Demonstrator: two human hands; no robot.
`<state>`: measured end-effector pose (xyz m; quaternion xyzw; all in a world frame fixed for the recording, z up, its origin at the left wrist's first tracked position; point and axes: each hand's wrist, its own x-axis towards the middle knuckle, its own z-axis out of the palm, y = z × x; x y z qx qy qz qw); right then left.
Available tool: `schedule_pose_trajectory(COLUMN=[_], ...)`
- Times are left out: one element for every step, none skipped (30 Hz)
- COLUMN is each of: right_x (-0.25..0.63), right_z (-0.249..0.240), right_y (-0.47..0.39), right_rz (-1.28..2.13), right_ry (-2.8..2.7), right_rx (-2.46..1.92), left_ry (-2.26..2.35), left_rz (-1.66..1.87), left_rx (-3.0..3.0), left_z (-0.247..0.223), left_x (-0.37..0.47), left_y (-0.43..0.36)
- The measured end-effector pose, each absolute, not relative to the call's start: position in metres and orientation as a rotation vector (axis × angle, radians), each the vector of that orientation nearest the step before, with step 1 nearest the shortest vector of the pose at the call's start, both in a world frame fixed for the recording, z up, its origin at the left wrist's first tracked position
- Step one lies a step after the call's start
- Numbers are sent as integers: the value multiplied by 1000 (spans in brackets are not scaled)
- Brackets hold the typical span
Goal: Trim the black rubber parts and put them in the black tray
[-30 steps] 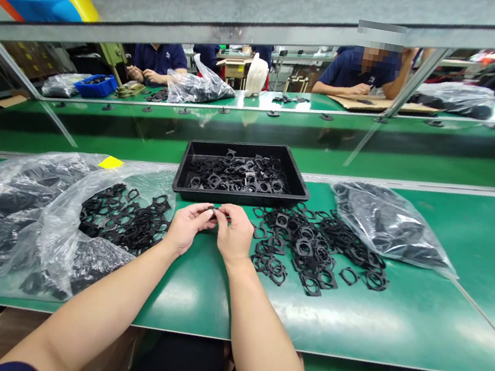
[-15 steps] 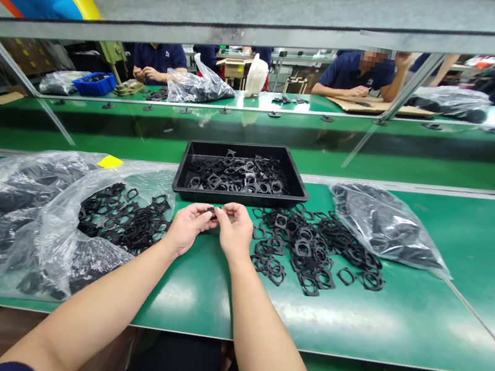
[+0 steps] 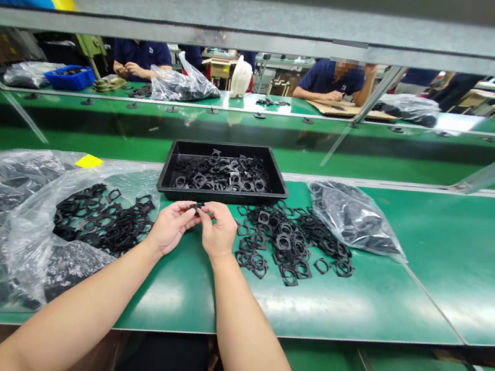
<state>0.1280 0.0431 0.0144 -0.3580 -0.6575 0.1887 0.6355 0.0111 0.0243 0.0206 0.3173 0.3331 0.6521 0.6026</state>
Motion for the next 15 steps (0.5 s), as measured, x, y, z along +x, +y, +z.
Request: schedule_pose_trajectory(right_x=[128,128,129,129,128,128,128,128,127,127,127,127,127,127,128], right_z=[15,15,15,15,15,15,16,16,16,16,16,16,16,17,17], right_y=[43,43,43,43,43,43,42,42,42,42,42,42,42,42,42], right_rz=[428,431,436,441,446,449,451,452,451,449,445,440,437,436,437], right_ry=[-1509,-1513,-1515,-1514,-1512,-1506,-1498,-1490,-1484,-1482,-1483,-1487,-1495,-1502,-1509], right_rx=[-811,-805,-802,-800,-800,-801,-801,-802,-803,-805,-807,-811,-814,-816,-814], left_ry=[775,778,779,779,778,777,777,777,778,779,780,781,781,781,779], left_rz=[1512,1513,1514,1513,1510,1508,1506,1505,1504,1504,1503,1502,1502,1504,1506], left_rx=[735,734,732,729,725,721,717,714,713,713,713,715,716,717,719], left_z=[20,20,21,21,21,21,22,22,22,22,22,22,22,22,22], left_x=[11,11,11,11,11,11,11,11,11,11,11,11,11,11,11], left_y=[24,24,24,24,24,24,23,23,23,23,23,23,23,23,23])
